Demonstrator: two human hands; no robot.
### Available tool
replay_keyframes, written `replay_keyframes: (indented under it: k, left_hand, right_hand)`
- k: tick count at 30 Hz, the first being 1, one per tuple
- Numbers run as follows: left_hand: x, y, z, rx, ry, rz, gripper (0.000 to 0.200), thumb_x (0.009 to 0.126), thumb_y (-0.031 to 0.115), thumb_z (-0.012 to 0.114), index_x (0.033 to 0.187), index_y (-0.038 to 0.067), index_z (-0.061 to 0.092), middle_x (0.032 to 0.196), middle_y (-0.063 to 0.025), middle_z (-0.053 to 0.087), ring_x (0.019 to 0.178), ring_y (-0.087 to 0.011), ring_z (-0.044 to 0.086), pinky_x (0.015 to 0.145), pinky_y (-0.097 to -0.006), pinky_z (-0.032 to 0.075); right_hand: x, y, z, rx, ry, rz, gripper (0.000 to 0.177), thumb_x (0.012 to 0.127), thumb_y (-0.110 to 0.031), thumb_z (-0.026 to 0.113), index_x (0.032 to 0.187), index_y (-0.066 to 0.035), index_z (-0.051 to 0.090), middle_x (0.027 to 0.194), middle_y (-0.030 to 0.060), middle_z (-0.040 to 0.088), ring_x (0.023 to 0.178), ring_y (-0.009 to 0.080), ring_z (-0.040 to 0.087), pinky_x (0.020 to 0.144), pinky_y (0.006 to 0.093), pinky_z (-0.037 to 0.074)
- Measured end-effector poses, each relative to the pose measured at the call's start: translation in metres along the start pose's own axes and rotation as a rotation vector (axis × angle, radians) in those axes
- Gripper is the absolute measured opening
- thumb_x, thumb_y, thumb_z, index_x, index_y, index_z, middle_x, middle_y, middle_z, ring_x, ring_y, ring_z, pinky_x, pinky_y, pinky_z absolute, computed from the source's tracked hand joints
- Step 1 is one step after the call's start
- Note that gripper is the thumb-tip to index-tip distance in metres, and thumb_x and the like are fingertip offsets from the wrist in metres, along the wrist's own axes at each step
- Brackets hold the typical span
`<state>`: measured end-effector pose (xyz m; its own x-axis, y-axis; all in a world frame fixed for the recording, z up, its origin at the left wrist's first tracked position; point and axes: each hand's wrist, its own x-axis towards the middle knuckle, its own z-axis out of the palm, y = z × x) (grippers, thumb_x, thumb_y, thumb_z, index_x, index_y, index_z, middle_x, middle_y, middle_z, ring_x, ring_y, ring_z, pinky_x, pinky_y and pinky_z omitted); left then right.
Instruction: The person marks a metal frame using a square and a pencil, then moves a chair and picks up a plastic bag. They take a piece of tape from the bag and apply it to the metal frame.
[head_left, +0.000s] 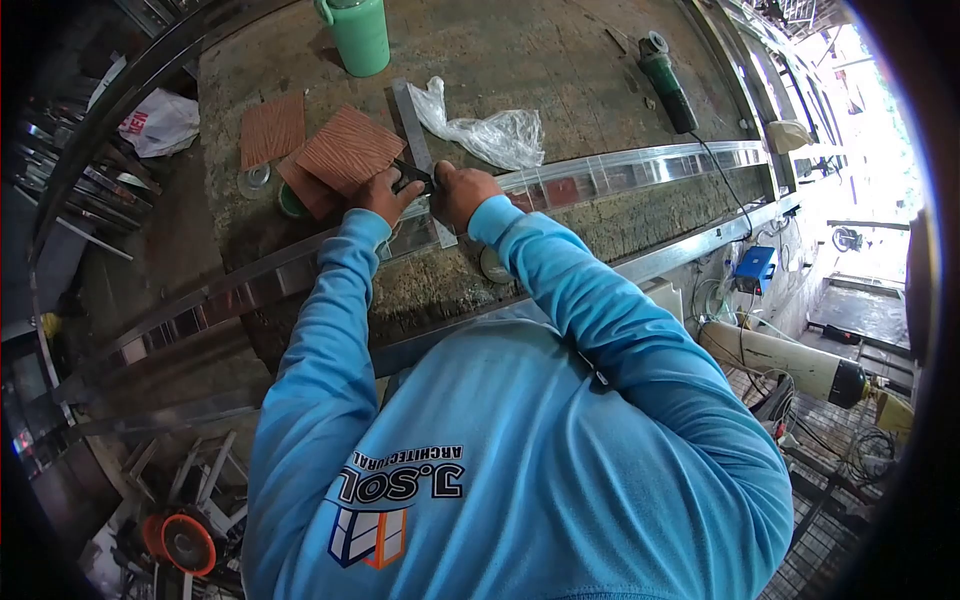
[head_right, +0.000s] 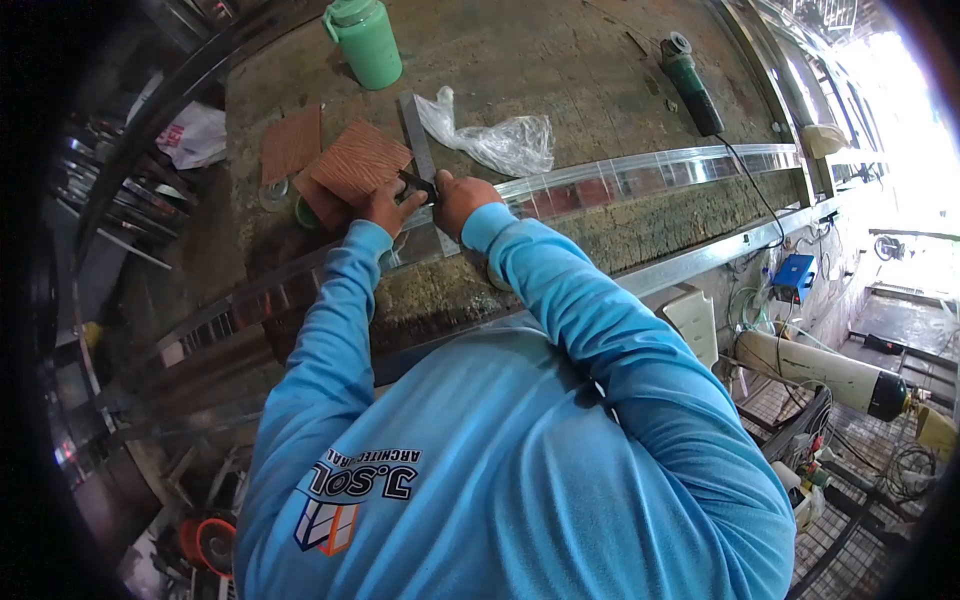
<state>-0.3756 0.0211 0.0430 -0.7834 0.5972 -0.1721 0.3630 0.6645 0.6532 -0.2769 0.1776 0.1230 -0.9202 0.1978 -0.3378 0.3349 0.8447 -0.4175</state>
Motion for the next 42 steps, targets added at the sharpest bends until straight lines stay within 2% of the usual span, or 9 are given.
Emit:
replay_keyframes:
  k: [2,5,9,13,16,21,26,29,42]
  left_hand:
    - [-0.004,0.008,-0.007,0.008,-0.028,-0.007,0.063,0.083,0.050,0.066,0.115,-0.004,0.060,0.115,-0.0241,0.062,0.106,-0.0372,0.060,0.090,-0.0415,0.048]
    - [-0.006,0.008,-0.005,0.027,0.007,0.018,0.063,0.084,0.049,0.065,0.116,-0.005,0.059,0.115,-0.0245,0.062,0.105,-0.0372,0.061,0.089,-0.0420,0.048]
    - [-0.003,0.010,-0.009,0.027,-0.013,-0.002,0.069,0.083,0.053,0.064,0.118,-0.006,0.059,0.118,-0.0255,0.060,0.111,-0.0380,0.057,0.095,-0.0418,0.045]
    - [-0.013,0.019,-0.029,0.018,-0.049,-0.078,0.068,0.082,0.051,0.066,0.118,-0.006,0.059,0.118,-0.0249,0.061,0.111,-0.0375,0.058,0.095,-0.0420,0.045]
    - [-0.018,-0.017,-0.038,0.067,0.031,0.013,0.057,0.082,0.047,0.067,0.111,-0.002,0.062,0.108,-0.0253,0.064,0.100,-0.0368,0.062,0.086,-0.0438,0.048]
    - [-0.040,-0.041,-0.078,-0.174,-0.079,-0.033,0.050,0.082,0.047,0.066,0.098,-0.001,0.064,0.094,-0.0239,0.065,0.088,-0.0367,0.063,0.077,-0.0438,0.049]
    - [-0.037,-0.064,-0.073,-0.104,-0.001,0.068,0.052,0.083,0.045,0.067,0.096,-0.004,0.062,0.090,-0.0203,0.065,0.084,-0.0313,0.063,0.075,-0.0408,0.049]
    - [-0.039,-0.073,-0.067,-0.170,0.063,0.087,0.050,0.083,0.045,0.067,0.094,-0.004,0.062,0.088,-0.0182,0.065,0.082,-0.0298,0.063,0.074,-0.0406,0.048]
    - [-0.042,-0.060,-0.069,-0.142,0.076,0.065,0.046,0.083,0.042,0.068,0.094,-0.003,0.064,0.091,-0.0216,0.065,0.086,-0.0385,0.062,0.077,-0.0427,0.049]
  right_hand:
    - [-0.004,-0.004,-0.005,-0.012,-0.008,-0.005,0.027,0.087,-0.024,0.050,0.105,-0.004,0.054,0.089,0.0245,0.066,0.088,0.0421,0.063,0.077,0.0495,0.050]
    - [-0.018,0.023,0.017,-0.275,-0.407,-0.284,0.030,0.087,-0.025,0.050,0.107,-0.004,0.060,0.091,0.0239,0.066,0.090,0.0415,0.063,0.080,0.0476,0.051]
    - [-0.101,0.057,0.038,0.058,-0.146,-0.338,0.029,0.084,-0.021,0.058,0.107,-0.004,0.062,0.092,0.0222,0.066,0.089,0.0392,0.065,0.079,0.0446,0.051]
    - [-0.127,0.051,0.003,0.499,-0.007,-0.025,0.024,0.080,-0.016,0.065,0.099,-0.003,0.059,0.086,0.0195,0.066,0.081,0.0382,0.064,0.073,0.0417,0.050]
    - [-0.131,0.065,0.012,0.691,0.059,-0.034,0.015,0.082,-0.003,0.063,0.096,-0.003,0.058,0.080,0.0062,0.062,0.075,0.0115,0.058,0.067,0.0289,0.048]
    - [-0.147,0.042,0.013,0.740,-0.064,0.019,0.011,0.086,-0.007,0.063,0.094,-0.001,0.057,0.078,0.0024,0.060,0.075,0.0081,0.053,0.069,0.0266,0.046]
    - [-0.134,0.015,0.023,0.651,-0.003,-0.042,0.013,0.085,-0.008,0.064,0.094,-0.001,0.057,0.076,0.0022,0.058,0.074,0.0078,0.051,0.065,0.0280,0.045]
    - [-0.114,0.010,0.037,0.684,0.068,-0.112,0.030,0.081,-0.023,0.066,0.101,-0.002,0.055,0.082,0.0208,0.064,0.077,0.0367,0.063,0.071,0.0420,0.049]
    - [0.001,-0.050,0.046,0.268,0.062,-0.099,0.031,0.087,-0.025,0.057,0.105,-0.002,0.047,0.089,0.0269,0.064,0.087,0.0462,0.060,0.077,0.0515,0.048]
